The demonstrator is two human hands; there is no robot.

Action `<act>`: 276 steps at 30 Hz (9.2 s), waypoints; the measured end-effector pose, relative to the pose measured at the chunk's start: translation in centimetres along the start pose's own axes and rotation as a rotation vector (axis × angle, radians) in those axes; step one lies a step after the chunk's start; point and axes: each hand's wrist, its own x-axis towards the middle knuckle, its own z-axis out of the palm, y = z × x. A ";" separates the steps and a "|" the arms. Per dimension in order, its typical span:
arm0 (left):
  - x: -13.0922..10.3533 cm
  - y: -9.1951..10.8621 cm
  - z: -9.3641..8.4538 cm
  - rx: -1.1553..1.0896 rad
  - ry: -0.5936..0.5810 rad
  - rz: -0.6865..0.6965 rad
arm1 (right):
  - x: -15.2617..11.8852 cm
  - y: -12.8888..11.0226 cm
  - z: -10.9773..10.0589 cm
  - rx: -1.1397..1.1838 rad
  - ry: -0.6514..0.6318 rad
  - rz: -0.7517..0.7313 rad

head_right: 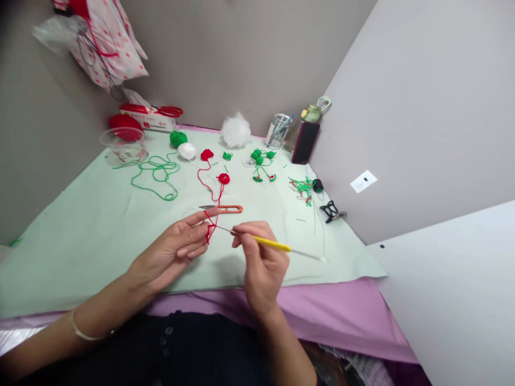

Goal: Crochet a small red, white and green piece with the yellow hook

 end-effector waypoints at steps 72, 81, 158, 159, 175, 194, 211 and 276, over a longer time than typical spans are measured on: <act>-0.6 -0.5 0.3 0.029 0.051 0.047 | -0.3 0.5 0.1 0.254 -0.017 0.145; -0.5 0.1 -0.4 -0.064 0.043 -0.007 | 0.4 0.3 -0.4 0.284 0.022 0.217; 0.1 -1.0 -0.4 -0.007 0.022 0.066 | 0.2 1.5 0.1 0.414 -0.042 0.396; 0.0 -1.2 -0.3 0.063 0.047 0.129 | -0.1 1.3 0.2 0.326 -0.075 0.315; -0.1 -1.0 -0.2 0.019 0.026 -0.022 | 0.1 0.4 0.0 0.375 -0.083 0.290; -0.2 -1.0 0.2 0.003 0.047 0.034 | -0.1 0.5 0.2 0.206 -0.044 0.095; 0.5 -1.3 -0.2 -0.104 0.053 -0.089 | -0.8 1.0 -0.2 -0.096 0.001 -0.099; 0.2 -1.7 0.2 0.087 -0.016 0.053 | 0.0 1.0 0.1 0.096 -0.085 -0.011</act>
